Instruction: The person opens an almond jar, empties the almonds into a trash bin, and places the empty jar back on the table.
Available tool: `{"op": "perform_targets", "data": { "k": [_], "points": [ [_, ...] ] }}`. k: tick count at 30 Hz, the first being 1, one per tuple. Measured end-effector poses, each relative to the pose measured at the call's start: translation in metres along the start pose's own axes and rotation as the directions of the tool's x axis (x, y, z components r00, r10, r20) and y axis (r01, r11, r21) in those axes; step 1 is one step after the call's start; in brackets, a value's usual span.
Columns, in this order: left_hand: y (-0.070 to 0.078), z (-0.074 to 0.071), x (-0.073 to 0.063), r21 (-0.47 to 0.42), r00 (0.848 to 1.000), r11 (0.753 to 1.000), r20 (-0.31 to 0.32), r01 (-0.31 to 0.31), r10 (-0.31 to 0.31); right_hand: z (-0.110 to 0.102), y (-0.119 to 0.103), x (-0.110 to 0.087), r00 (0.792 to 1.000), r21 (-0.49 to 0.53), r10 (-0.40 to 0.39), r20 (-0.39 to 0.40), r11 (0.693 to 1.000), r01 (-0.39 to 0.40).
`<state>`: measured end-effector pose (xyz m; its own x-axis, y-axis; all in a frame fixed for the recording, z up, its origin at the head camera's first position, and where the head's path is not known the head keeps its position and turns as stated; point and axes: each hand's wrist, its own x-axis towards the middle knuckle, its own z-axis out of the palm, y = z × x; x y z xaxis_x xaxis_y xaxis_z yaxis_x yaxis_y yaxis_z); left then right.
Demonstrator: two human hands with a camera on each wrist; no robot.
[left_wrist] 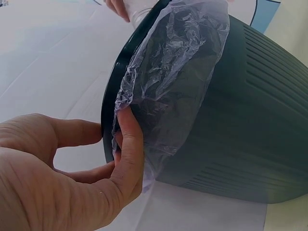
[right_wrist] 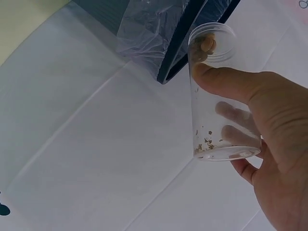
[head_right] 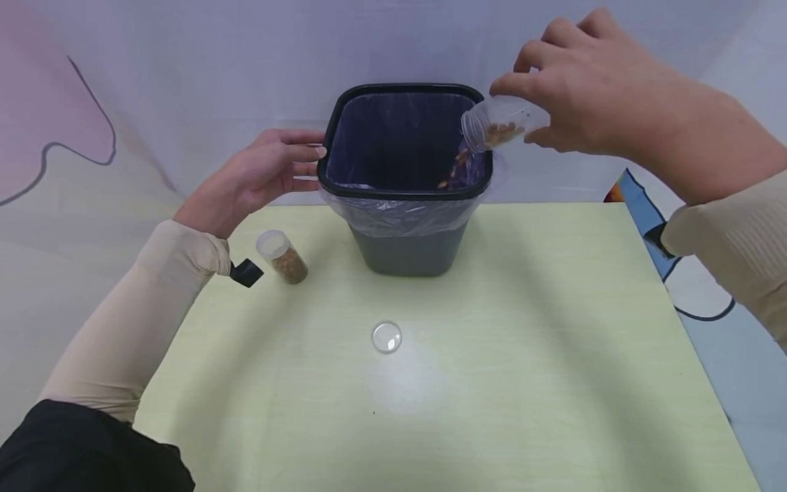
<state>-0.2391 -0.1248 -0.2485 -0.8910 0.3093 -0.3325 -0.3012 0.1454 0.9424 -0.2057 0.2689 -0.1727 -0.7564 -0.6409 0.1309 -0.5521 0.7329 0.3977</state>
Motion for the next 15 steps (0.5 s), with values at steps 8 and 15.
{"op": "perform_targets", "data": {
  "k": [8,15],
  "points": [
    [-0.001,-0.0004,0.0008,-0.004,1.0,1.0,0.002,0.002,-0.002,-0.0024,-0.0022,-0.0002,0.998,-0.073,-0.045,-0.044,0.996,0.041],
    [-0.002,-0.0003,0.0003,0.007,1.0,1.0,0.001,0.0,0.0,-0.0042,-0.0078,0.0003,0.994,-0.106,-0.09,-0.068,0.991,0.083]
  ]
}}
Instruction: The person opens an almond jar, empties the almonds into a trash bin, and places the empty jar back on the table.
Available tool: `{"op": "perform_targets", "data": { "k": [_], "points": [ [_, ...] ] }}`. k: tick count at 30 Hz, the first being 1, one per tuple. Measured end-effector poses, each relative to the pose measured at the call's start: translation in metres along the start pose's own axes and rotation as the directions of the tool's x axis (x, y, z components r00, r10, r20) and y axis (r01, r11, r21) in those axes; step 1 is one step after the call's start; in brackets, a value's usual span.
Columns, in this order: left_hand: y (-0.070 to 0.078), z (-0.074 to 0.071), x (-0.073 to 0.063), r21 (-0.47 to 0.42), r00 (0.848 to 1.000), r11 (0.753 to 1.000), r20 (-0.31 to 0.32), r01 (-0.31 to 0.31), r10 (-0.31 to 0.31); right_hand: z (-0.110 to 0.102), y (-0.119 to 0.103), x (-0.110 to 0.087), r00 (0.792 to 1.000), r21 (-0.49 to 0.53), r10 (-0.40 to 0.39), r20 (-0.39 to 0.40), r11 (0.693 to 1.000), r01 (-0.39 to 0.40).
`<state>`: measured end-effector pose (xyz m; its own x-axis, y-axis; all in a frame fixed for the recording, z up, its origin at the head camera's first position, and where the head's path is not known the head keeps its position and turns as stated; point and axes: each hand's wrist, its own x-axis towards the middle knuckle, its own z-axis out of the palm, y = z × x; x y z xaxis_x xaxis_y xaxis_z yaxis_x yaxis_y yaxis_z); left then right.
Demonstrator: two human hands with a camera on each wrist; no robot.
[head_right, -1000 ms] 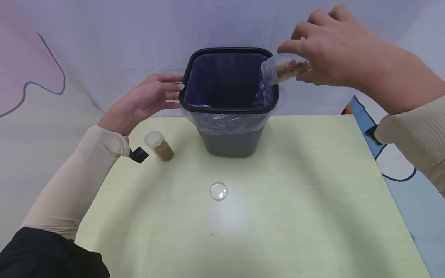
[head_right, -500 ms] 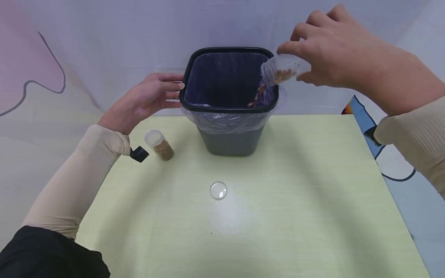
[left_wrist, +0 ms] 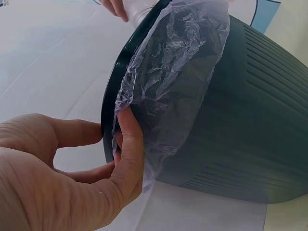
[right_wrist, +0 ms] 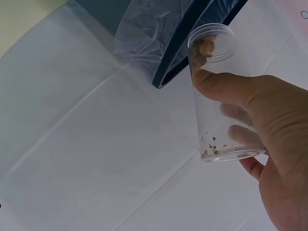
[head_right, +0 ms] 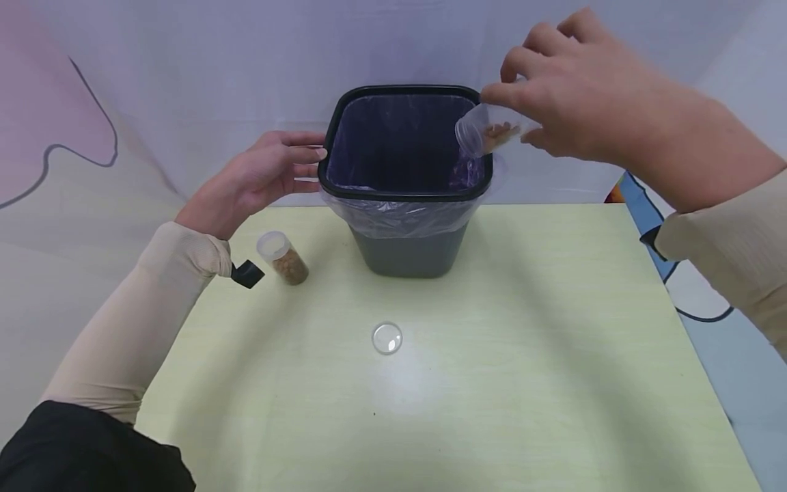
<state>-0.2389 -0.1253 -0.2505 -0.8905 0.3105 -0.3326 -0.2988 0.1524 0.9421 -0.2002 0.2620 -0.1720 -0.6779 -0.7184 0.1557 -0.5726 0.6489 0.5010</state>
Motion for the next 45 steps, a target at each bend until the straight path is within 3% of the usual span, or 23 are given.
{"op": "perform_targets", "data": {
  "k": [22,45],
  "points": [
    [0.0,0.0,0.003,-0.003,1.0,1.0,0.0,-0.005,0.005,-0.008,-0.014,0.006,0.997,-0.085,-0.075,0.025,0.993,0.077],
    [0.002,0.0,0.002,-0.006,1.0,1.0,-0.003,-0.005,0.005,-0.007,-0.019,0.007,0.995,-0.09,-0.105,0.001,0.99,0.104]
  ]
}}
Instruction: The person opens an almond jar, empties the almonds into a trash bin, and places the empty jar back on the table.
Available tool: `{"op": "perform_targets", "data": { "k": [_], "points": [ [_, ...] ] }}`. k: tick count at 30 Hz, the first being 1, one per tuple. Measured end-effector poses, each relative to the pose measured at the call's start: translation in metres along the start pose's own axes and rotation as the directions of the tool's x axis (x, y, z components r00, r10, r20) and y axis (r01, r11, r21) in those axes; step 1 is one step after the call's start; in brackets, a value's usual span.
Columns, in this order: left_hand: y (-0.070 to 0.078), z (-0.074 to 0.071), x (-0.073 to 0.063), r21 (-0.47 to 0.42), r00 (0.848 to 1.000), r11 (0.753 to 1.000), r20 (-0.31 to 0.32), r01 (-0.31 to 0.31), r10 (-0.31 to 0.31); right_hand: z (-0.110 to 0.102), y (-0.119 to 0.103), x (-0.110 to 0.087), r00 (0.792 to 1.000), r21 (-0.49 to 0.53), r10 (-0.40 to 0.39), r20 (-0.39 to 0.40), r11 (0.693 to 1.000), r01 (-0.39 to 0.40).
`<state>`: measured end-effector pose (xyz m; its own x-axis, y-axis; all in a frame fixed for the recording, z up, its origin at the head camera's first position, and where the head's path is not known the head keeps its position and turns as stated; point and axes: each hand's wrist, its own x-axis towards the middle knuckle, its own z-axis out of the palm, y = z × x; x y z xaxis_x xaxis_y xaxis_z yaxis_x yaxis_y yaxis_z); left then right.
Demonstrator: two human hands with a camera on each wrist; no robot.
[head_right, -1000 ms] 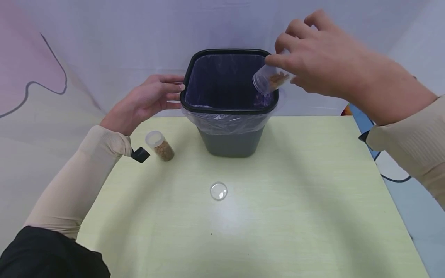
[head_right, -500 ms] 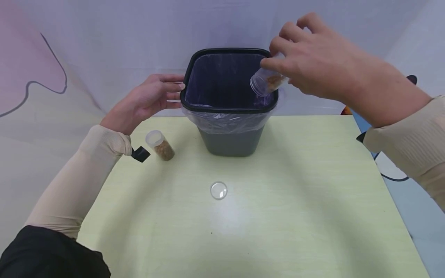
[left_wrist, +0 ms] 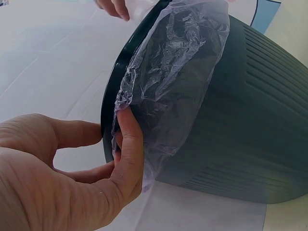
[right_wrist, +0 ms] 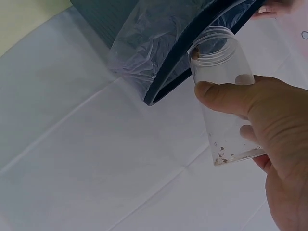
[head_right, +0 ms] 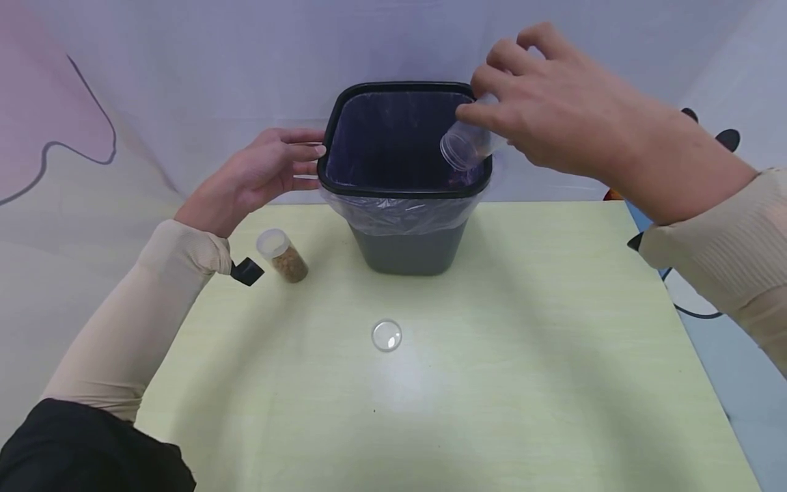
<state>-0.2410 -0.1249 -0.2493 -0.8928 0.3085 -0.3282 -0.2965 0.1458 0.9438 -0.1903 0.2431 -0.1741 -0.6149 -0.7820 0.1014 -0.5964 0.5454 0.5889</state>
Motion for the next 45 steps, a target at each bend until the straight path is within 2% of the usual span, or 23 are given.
{"op": "perform_targets", "data": {
  "k": [9,15,19,23,27,29,32,35,39,42,45],
  "points": [
    [0.001,0.0,0.0,0.0,1.0,1.0,-0.008,0.009,-0.009,-0.008,-0.007,0.003,0.999,-0.064,-0.038,0.018,0.997,0.039],
    [-0.001,0.0,-0.001,-0.008,1.0,1.0,-0.002,0.004,-0.004,-0.009,-0.015,0.005,0.991,-0.165,-0.095,0.098,0.98,0.111],
    [-0.001,0.0,-0.001,-0.013,1.0,1.0,-0.001,0.005,-0.005,-0.007,-0.021,0.007,0.97,-0.257,-0.192,0.152,0.94,0.226],
    [-0.001,0.001,-0.002,-0.01,1.0,1.0,0.003,0.005,-0.004,-0.003,-0.024,0.008,0.942,-0.351,-0.315,0.113,0.875,0.334],
    [-0.001,0.001,-0.003,-0.01,1.0,1.0,0.009,0.0,0.0,-0.003,-0.024,0.009,0.931,-0.437,-0.361,0.058,0.829,0.349],
    [-0.001,0.001,-0.003,-0.015,1.0,1.0,0.009,0.001,-0.001,-0.004,-0.024,0.009,0.933,-0.458,-0.357,0.042,0.823,0.335],
    [-0.001,0.0,-0.003,-0.02,1.0,1.0,0.008,0.0,0.001,-0.006,-0.023,0.01,0.944,-0.433,-0.33,0.03,0.846,0.31],
    [-0.001,0.001,-0.004,-0.022,1.0,1.0,0.01,-0.003,0.003,-0.006,-0.023,0.009,0.961,-0.336,-0.277,0.023,0.903,0.268],
    [0.0,0.001,-0.004,-0.019,1.0,1.0,0.011,-0.003,0.003,-0.001,-0.022,0.008,0.985,-0.135,-0.171,-0.033,0.977,0.165],
    [0.0,0.002,-0.004,-0.015,1.0,1.0,0.012,-0.001,0.002,0.004,-0.02,0.007,0.995,0.0,-0.079,-0.063,0.997,0.079],
    [0.0,0.001,-0.004,-0.014,1.0,1.0,0.01,0.002,-0.002,0.009,-0.017,0.005,0.999,0.109,0.005,-0.031,0.994,-0.002]
  ]
}}
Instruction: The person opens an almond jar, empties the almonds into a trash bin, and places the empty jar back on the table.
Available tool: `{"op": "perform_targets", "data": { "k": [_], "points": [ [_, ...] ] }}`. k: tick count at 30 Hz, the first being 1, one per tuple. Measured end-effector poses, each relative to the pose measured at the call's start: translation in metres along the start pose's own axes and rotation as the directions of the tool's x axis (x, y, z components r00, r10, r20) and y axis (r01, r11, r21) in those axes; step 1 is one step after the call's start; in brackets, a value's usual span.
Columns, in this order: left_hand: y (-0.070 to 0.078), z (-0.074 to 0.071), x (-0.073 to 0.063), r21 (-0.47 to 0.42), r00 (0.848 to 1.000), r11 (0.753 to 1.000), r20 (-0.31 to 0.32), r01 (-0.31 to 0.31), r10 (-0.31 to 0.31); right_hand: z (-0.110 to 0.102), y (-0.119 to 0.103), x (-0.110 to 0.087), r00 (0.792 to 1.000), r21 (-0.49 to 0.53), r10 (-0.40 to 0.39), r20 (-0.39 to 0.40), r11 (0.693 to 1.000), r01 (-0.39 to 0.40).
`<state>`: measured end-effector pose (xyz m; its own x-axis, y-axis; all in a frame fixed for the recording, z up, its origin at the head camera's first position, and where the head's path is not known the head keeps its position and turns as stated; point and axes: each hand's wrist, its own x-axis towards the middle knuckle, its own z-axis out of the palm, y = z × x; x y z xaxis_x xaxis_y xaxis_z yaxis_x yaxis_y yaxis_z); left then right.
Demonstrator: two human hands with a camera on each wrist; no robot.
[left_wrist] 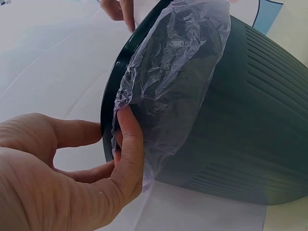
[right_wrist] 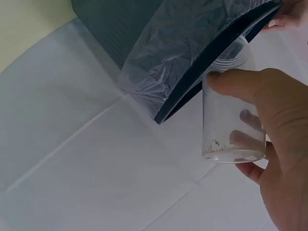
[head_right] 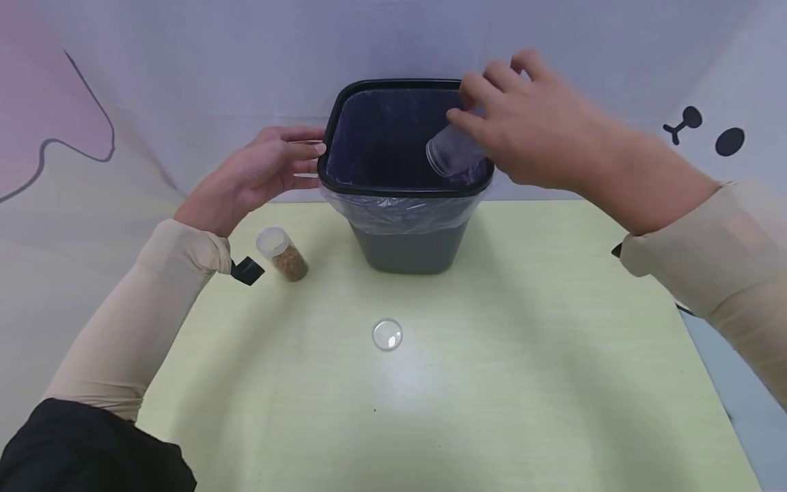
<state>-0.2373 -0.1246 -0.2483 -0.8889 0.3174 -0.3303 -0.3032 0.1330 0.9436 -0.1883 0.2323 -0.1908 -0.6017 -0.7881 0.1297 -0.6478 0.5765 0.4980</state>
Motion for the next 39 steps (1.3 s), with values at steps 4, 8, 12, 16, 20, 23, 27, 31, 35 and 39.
{"op": "perform_targets", "data": {
  "k": [4,8,12,16,20,23,27,31,35,39],
  "points": [
    [0.0,-0.001,0.0,-0.003,1.0,1.0,-0.004,0.002,-0.002,0.004,0.006,-0.002,0.994,0.143,0.1,0.048,0.984,-0.106],
    [-0.001,-0.001,0.0,0.001,1.0,1.0,-0.005,0.001,-0.001,0.007,0.011,-0.004,0.98,0.268,0.174,0.092,0.944,-0.193],
    [0.0,-0.001,-0.001,0.005,1.0,1.0,-0.006,0.004,-0.004,0.009,0.013,-0.007,0.965,0.357,0.223,0.141,0.898,-0.259],
    [0.0,-0.001,-0.001,0.004,1.0,1.0,-0.006,0.004,-0.004,0.008,0.014,-0.008,0.943,0.429,0.263,0.205,0.842,-0.327],
    [0.0,-0.002,-0.001,-0.003,1.0,1.0,-0.007,0.005,-0.005,0.008,0.016,-0.009,0.907,0.44,0.301,0.295,0.799,-0.409],
    [0.001,-0.002,-0.001,-0.005,1.0,1.0,-0.008,0.008,-0.008,0.009,0.016,-0.01,0.887,0.446,0.319,0.335,0.775,-0.447],
    [0.001,-0.002,0.0,-0.01,1.0,1.0,-0.006,0.007,-0.007,0.011,0.019,-0.011,0.866,0.483,0.342,0.365,0.726,-0.491],
    [0.002,-0.001,-0.001,-0.016,1.0,1.0,-0.007,0.006,-0.006,0.015,0.023,-0.012,0.847,0.525,0.364,0.389,0.667,-0.528],
    [0.002,-0.001,-0.002,-0.021,1.0,1.0,-0.009,0.009,-0.009,0.017,0.026,-0.014,0.829,0.572,0.379,0.411,0.602,-0.558],
    [0.002,0.0,-0.002,-0.027,1.0,1.0,-0.006,0.01,-0.01,0.02,0.032,-0.016,0.813,0.641,0.381,0.44,0.502,-0.581]
  ]
}}
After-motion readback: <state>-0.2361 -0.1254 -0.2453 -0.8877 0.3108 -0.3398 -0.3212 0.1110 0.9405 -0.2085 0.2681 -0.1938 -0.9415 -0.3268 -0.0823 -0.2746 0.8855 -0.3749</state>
